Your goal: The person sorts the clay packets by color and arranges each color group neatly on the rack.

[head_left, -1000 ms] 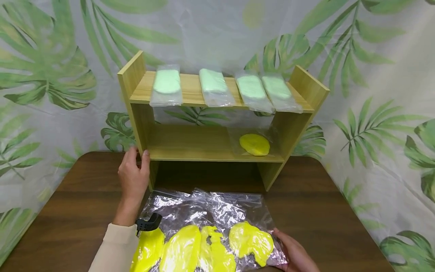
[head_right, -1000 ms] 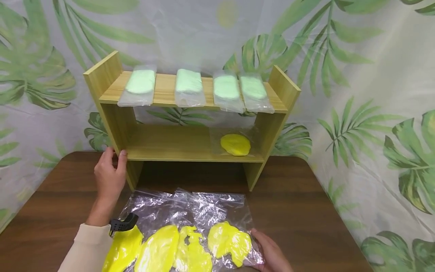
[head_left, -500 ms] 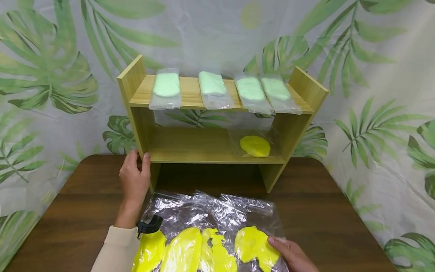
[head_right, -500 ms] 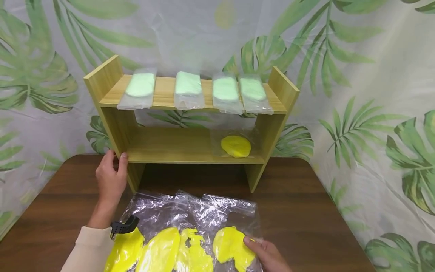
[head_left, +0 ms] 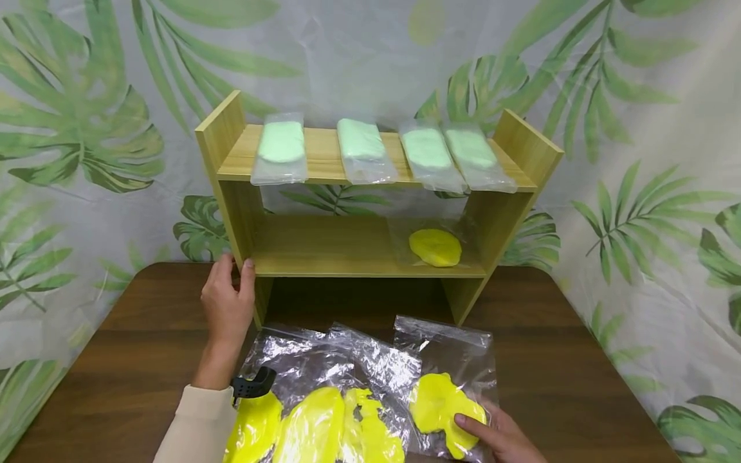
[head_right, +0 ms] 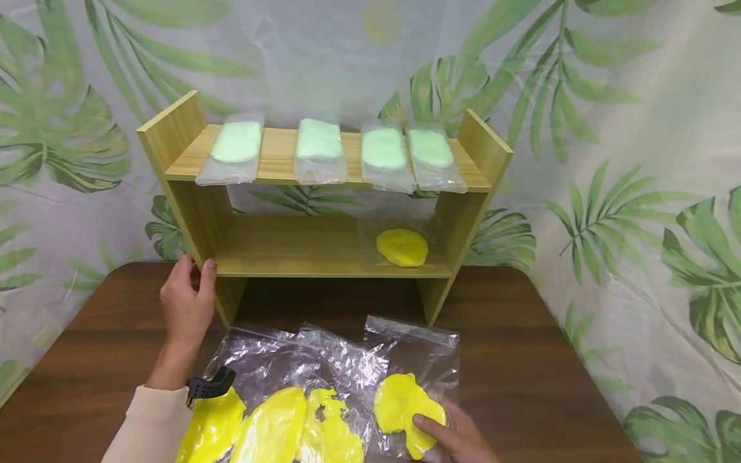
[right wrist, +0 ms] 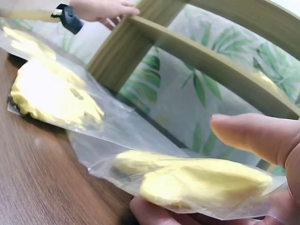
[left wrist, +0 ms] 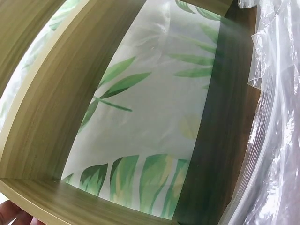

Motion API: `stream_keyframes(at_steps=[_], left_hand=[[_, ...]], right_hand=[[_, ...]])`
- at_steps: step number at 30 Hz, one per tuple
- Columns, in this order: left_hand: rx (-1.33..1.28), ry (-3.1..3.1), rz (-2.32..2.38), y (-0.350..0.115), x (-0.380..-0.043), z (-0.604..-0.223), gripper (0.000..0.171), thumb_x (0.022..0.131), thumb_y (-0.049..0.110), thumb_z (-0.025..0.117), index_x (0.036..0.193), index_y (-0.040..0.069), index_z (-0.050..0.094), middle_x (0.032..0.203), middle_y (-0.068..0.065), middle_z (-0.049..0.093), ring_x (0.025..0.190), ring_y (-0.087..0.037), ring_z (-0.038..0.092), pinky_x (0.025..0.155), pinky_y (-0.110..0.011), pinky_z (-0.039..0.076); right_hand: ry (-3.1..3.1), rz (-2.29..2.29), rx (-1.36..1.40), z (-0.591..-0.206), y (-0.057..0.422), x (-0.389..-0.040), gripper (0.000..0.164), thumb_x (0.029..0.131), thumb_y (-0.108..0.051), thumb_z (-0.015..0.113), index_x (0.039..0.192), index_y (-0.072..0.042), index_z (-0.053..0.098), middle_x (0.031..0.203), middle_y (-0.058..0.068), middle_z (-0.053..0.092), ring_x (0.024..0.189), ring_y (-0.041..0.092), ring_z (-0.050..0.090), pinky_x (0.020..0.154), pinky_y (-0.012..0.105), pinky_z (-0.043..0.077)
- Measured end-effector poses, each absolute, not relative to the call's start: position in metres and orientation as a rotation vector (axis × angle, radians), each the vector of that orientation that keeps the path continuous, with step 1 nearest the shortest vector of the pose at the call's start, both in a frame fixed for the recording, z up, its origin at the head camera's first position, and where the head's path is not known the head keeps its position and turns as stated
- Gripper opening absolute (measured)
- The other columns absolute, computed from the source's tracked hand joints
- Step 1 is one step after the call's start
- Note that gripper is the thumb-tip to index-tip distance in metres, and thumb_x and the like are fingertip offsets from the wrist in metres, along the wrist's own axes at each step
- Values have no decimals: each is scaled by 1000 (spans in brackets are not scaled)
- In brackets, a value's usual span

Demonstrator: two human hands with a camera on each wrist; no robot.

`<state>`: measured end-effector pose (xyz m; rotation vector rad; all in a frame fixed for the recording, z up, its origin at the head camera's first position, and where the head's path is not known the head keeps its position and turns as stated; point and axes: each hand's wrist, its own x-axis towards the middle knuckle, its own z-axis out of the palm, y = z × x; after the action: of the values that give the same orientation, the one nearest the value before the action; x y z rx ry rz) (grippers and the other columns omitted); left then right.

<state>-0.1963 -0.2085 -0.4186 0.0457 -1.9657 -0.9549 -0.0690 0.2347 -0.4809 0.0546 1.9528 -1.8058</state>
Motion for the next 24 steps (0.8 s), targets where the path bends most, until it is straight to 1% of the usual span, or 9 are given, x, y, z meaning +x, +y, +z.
stream_keyframes(at_steps=[3, 7, 10, 13, 18, 22, 24], left_hand=[[46, -1963, -969, -208, -197, -419, 23, 95, 19, 57, 100, -3, 60, 86, -21, 59, 70, -36, 54, 64, -46, 40], [51, -1964, -977, -208, -197, -419, 24, 95, 19, 57, 100, -3, 60, 88, -21, 59, 71, -36, 54, 65, -45, 40], [53, -1973, -980, -208, -196, -420, 23, 96, 19, 57, 101, -3, 60, 88, -20, 59, 71, -36, 55, 65, -45, 40], [49, -1985, -982, -208, -194, -421, 23, 96, 19, 57, 102, -3, 60, 87, -20, 59, 71, -35, 56, 64, -45, 42], [34, -1987, -978, -207, -195, -421, 23, 96, 20, 57, 101, -3, 59, 86, -19, 58, 71, -34, 58, 63, -45, 44], [31, -1961, -979, -207, -196, -419, 23, 96, 19, 57, 99, -4, 60, 84, -20, 58, 70, -35, 57, 63, -44, 42], [35, -1945, -977, -208, -197, -418, 23, 95, 18, 57, 99, -4, 60, 83, -20, 58, 69, -35, 56, 63, -44, 41]], right_hand=[[1919, -1852, 95, -482, 235, -68, 68, 94, -19, 62, 142, 13, 25, 108, 7, 65, 89, 19, 65, 80, 31, 53], [1816, -1931, 129, -485, 235, -68, 64, 92, -17, 64, 139, 6, 28, 103, 9, 64, 81, 20, 66, 74, 34, 55], [1826, -1944, 154, -488, 235, -68, 63, 92, -18, 65, 138, 5, 29, 99, 10, 65, 79, 21, 67, 73, 35, 55], [1901, -1908, 212, -491, 235, -68, 66, 91, -21, 66, 139, 6, 30, 95, 9, 66, 79, 21, 67, 73, 36, 55], [1960, -1860, 280, -493, 234, -67, 72, 92, -25, 66, 143, 7, 26, 92, 7, 65, 76, 19, 66, 71, 34, 55], [1929, -1883, 302, -491, 233, -69, 74, 92, -25, 65, 146, 6, 23, 91, 9, 65, 69, 17, 63, 66, 32, 55], [1919, -1895, 314, -489, 232, -71, 75, 92, -25, 65, 146, 5, 22, 91, 8, 65, 69, 17, 64, 67, 32, 55]])
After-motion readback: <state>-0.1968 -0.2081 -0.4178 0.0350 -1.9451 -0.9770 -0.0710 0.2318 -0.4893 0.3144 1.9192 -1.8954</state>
